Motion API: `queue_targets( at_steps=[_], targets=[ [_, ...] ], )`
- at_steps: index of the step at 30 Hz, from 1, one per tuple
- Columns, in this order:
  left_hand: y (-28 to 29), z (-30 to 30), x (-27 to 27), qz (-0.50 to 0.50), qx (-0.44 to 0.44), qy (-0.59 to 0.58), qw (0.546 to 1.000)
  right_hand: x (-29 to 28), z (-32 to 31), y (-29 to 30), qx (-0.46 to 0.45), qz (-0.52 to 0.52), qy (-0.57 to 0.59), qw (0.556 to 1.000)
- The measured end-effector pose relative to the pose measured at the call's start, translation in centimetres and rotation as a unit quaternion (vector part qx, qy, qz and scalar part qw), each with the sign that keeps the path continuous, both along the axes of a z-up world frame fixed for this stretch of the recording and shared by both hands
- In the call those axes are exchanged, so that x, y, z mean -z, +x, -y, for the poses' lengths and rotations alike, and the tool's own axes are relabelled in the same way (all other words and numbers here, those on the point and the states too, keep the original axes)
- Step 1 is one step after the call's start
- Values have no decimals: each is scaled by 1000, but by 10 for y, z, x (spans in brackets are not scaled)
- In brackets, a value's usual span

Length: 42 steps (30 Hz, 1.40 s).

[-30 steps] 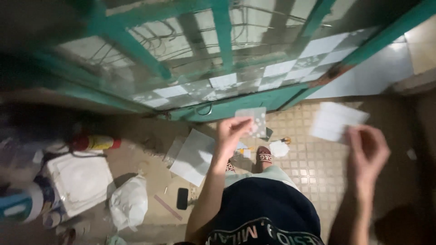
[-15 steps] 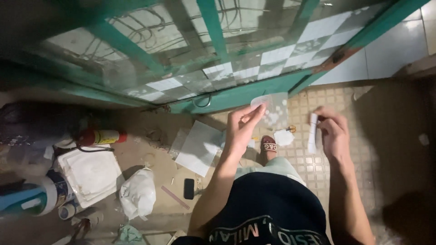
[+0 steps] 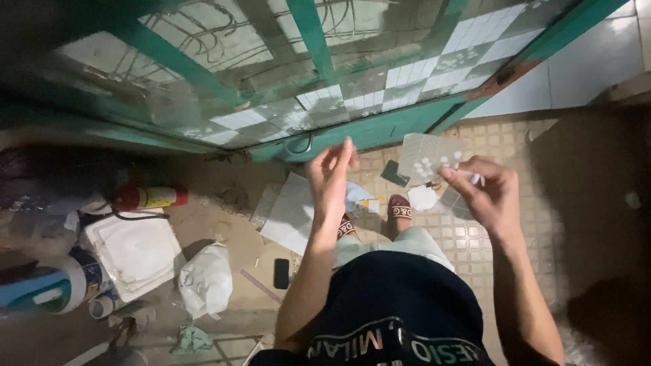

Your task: Applying small square stickers to a glass door to create a pattern, including spraying the surface with a liquid.

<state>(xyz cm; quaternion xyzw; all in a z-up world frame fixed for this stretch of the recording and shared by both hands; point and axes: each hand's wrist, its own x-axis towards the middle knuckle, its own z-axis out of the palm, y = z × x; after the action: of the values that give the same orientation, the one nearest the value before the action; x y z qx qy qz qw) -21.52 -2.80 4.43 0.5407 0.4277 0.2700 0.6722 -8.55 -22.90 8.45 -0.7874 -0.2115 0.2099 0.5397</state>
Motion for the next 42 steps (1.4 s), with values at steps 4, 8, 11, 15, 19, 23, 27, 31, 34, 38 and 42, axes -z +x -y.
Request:
queue_targets(
  at_steps=[4, 8, 11, 15, 19, 23, 27, 31, 34, 38, 42],
  targets=[
    [-7, 12, -14, -17, 247, -165, 955, 26, 19, 26, -214, 352, -194, 890],
    [-7, 12, -16, -32, 298, -177, 937, 15, 22, 37, -255, 608, 3, 752],
    [-5, 14, -27, 55, 276, -119, 952, 16, 37, 41, -228, 444, -39, 866],
    [4, 5, -10, 60, 272, 19, 960, -20, 3, 36, -152, 12, -56, 987],
    [41, -4, 16, 89, 235, 167, 953, -1, -24, 51, -160, 41, -33, 986],
    [73, -20, -1, 57, 175, 238, 954, -17, -51, 68, -118, 142, -4, 983],
    [97, -36, -28, 67, 109, 382, 915, -5, -72, 103, -82, 359, 92, 925],
    [119, -41, -26, 90, 72, 470, 875, 16, -87, 123, -10, 392, 73, 917],
    [128, -43, -21, 84, -10, 575, 814, 24, -94, 128, 38, 393, 32, 918],
    [136, -47, -14, 94, -44, 648, 755, 28, -101, 126, 61, 410, 26, 910],
    [144, -52, -8, 102, -70, 695, 708, 20, -103, 122, 70, 430, 25, 900]
  ],
)
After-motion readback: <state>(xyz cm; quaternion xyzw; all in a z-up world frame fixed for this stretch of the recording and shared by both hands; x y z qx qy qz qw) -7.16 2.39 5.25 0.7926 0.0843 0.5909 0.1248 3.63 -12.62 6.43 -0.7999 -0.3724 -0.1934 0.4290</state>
